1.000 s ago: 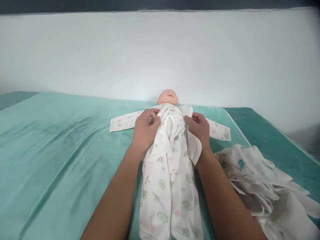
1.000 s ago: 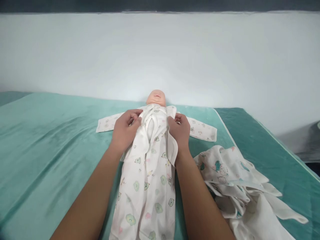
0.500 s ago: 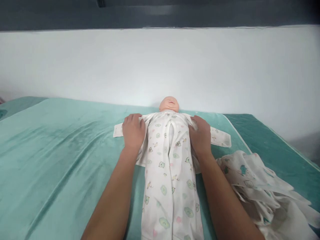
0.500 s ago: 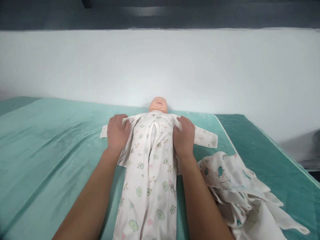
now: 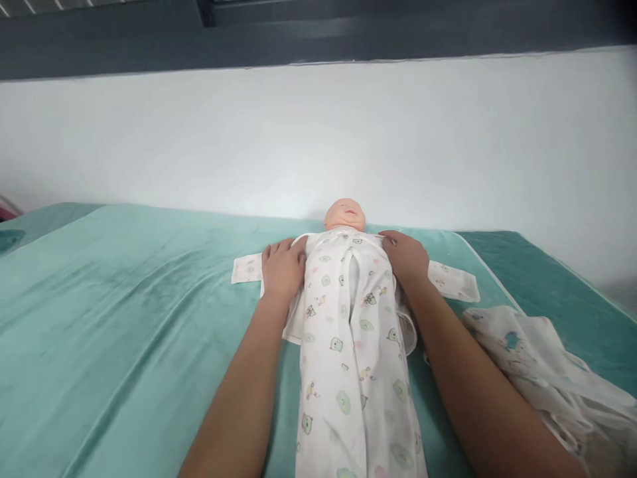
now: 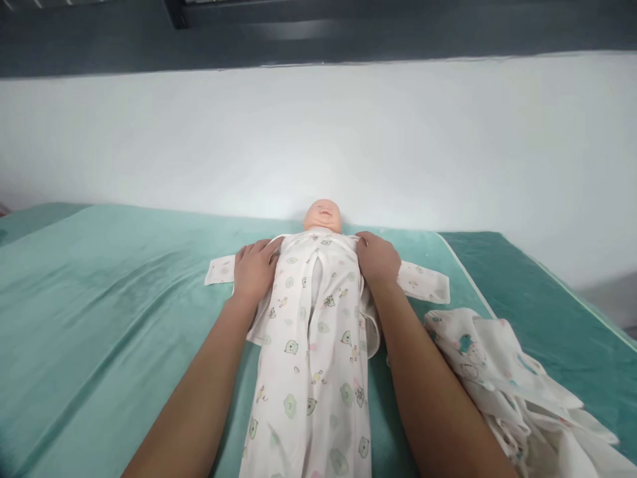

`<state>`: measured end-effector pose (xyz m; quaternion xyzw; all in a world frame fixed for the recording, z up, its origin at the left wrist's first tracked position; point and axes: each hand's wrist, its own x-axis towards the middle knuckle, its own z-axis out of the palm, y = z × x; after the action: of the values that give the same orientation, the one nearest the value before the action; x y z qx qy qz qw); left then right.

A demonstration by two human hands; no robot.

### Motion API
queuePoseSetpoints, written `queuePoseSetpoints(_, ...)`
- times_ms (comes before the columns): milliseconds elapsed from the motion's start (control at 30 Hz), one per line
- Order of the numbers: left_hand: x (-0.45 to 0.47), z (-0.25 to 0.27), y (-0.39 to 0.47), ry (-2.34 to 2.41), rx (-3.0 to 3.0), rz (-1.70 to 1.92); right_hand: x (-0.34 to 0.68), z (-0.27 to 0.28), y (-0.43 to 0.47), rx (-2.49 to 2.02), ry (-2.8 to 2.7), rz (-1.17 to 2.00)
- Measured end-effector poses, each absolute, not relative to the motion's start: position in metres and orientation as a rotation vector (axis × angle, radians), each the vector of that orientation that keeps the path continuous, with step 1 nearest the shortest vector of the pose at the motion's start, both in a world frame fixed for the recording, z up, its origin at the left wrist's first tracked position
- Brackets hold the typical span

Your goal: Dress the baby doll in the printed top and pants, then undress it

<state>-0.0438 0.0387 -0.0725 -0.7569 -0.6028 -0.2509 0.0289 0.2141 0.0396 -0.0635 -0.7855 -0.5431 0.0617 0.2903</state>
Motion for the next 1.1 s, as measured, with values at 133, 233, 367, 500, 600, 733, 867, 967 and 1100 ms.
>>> queuePoseSetpoints(133, -0.056, -0.067, 0.044, -2.076, -2.252, -0.718, 0.235, -0.071, 0.051, -2.186, -1.384, 0.219)
queuePoseSetpoints(233, -0.064, -0.064, 0.045, -2.218, -2.224, -0.69, 0.246, -0.073, 0.053, -2.162, -1.377, 0.251)
queuePoseSetpoints(367, -0.064, -0.064, 0.046, -2.225, -2.227, -0.701, 0.23, -0.055, 0.041, -1.822, -1.521, 0.043)
queuePoseSetpoints(500, -0.063, -0.066, 0.047, -2.217, -2.224, -0.715, 0.173, -0.021, 0.026, -1.544, -1.76, 0.088)
queuePoseSetpoints(600, -0.064, -0.066, 0.047, -2.208, -2.231, -0.729, 0.12, 0.0, 0.031, -1.545, -2.192, 0.226)
queuePoseSetpoints(733, -0.066, -0.066, 0.047, -2.211, -2.247, -0.728, 0.069, 0.011, 0.058, -1.685, -2.724, 0.198)
queuePoseSetpoints(867, -0.066, -0.067, 0.048, -2.215, -2.235, -0.704, 0.052, 0.006, 0.08, -1.648, -2.899, 0.063)
queuePoseSetpoints(967, -0.065, -0.067, 0.048, -2.223, -2.229, -0.706, 0.052, 0.001, 0.085, -1.656, -2.914, 0.124)
queuePoseSetpoints(1100, -0.066, -0.065, 0.046, -2.256, -2.203, -0.81, 0.058, 0.001, 0.083, -1.682, -2.908, 0.179)
